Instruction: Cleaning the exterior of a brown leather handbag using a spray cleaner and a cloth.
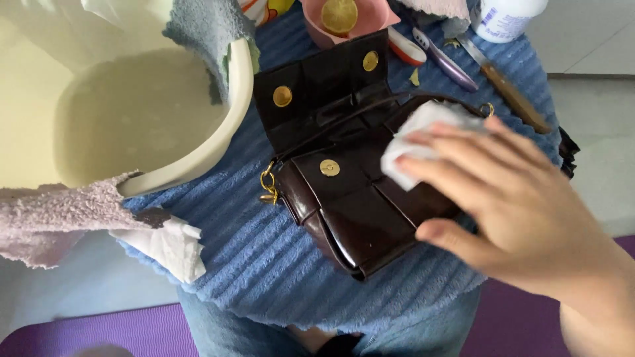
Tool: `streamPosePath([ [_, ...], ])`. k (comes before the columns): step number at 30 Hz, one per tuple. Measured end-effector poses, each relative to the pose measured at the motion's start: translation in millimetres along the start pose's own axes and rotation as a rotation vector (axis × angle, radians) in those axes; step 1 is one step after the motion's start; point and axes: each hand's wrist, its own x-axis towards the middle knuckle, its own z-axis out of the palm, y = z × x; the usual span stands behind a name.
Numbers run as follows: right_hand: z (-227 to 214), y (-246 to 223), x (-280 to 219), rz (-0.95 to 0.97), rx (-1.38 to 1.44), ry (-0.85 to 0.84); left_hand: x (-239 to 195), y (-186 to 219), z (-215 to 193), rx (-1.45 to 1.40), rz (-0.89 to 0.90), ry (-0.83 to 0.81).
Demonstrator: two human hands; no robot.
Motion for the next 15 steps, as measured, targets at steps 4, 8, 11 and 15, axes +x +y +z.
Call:
streamPosePath([
  [4,7,-10,-1,0.064,-0.089,0.048,25,29,40,0.005,0.016,0.030],
  [8,6,-28,10,-0.078,0.106,0.013,48,58,85,-0.030,-0.022,0.046],
  [11,0,-35,17,-0.205,0.198,0.039,51,56,104,-0.095,-0.074,-0.048],
  [15,1,-23,18,-0.297,0.314,0.013,57,47,119,-0.061,-0.056,-0.153],
])
